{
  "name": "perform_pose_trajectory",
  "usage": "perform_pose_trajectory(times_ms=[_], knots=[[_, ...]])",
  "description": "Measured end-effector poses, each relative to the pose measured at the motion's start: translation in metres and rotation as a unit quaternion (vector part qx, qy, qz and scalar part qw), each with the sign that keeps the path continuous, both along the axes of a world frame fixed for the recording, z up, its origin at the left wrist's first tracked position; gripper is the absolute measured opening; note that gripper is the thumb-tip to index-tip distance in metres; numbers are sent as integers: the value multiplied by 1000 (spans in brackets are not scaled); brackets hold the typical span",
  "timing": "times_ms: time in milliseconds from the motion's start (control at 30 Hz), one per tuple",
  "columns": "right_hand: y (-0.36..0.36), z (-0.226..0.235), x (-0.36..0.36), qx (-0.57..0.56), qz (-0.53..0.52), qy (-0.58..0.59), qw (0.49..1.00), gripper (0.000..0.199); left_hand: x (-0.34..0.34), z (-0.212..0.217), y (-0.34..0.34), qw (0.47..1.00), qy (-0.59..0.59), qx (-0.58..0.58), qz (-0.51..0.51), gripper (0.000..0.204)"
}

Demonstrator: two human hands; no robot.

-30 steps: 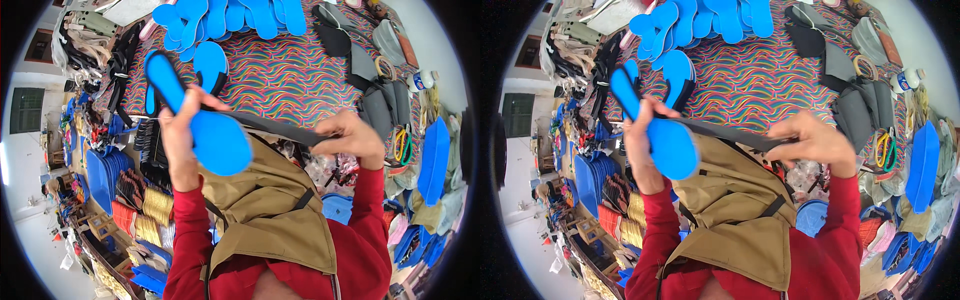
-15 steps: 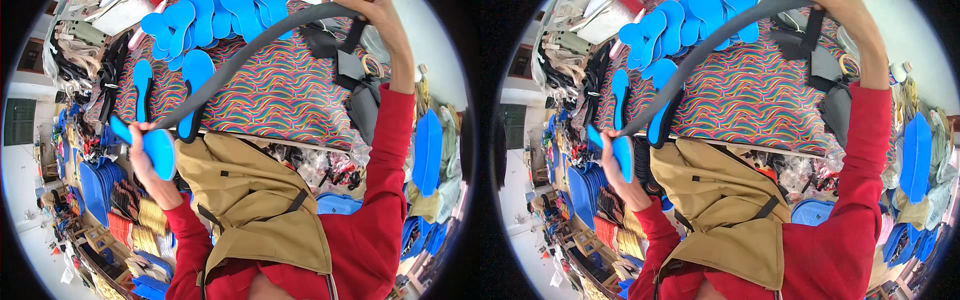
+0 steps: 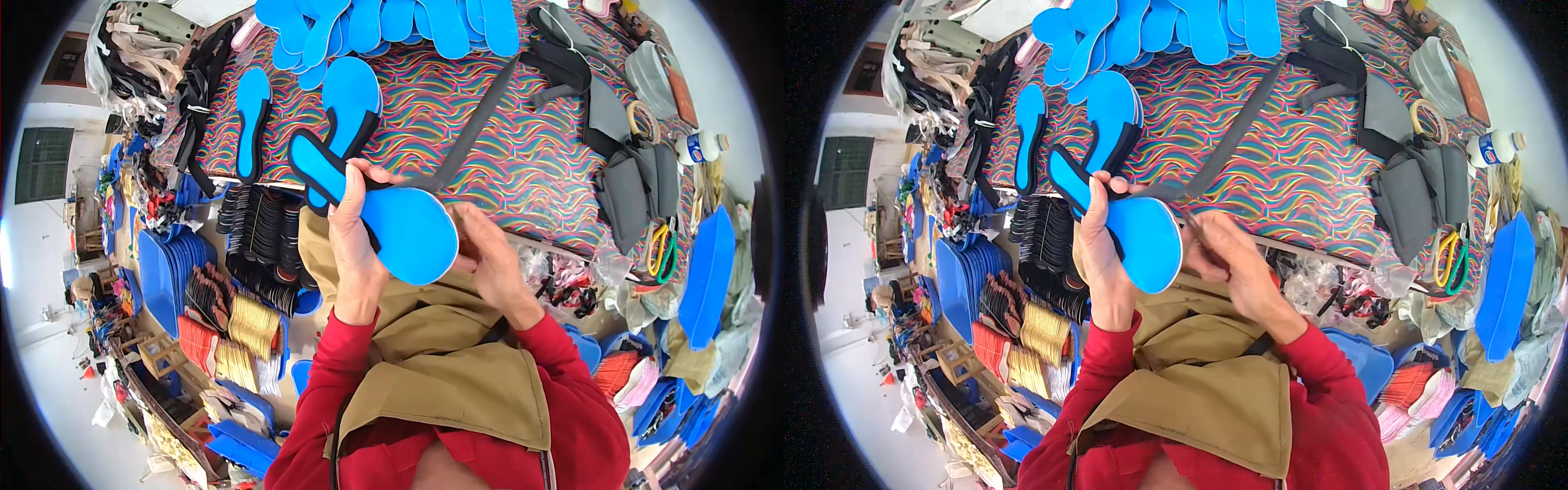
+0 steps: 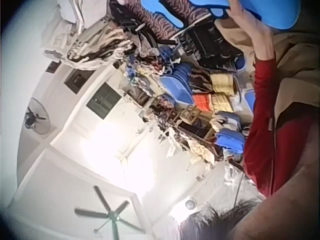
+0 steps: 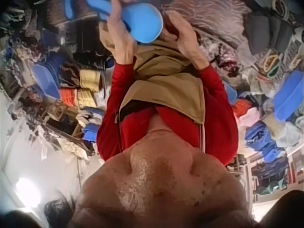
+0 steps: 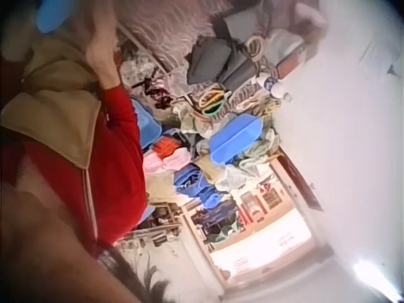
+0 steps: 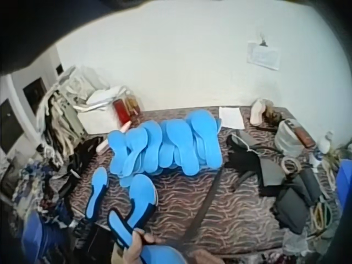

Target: The person attaches edging strips around the perimeters of shoe insoles by hand and cuts the excess strip material using snips.

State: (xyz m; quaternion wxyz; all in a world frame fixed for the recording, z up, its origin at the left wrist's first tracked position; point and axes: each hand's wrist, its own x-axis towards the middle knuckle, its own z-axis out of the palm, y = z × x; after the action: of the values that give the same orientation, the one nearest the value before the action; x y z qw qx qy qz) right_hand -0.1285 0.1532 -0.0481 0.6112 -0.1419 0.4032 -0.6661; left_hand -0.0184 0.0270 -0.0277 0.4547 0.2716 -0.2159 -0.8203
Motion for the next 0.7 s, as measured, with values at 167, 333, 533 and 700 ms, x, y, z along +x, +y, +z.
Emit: perform_pose_trajectory(times_ms=[167,333,533,700], knots=[[-10,4,11,-8,-51,-101,994,23,3,4,13,998,-54,-8,-33,18],[-18,-12,5,-41,-9,-84,996,19,3,5,17,998,-58,7,-24,17],[-20,-17,14,-64,-79,-13,995,17,4,4,17,998,-51,14,-28,17],[-26,-5,-4,-48,-56,-84,994,16,7,0,13,998,-22,11,-51,17]])
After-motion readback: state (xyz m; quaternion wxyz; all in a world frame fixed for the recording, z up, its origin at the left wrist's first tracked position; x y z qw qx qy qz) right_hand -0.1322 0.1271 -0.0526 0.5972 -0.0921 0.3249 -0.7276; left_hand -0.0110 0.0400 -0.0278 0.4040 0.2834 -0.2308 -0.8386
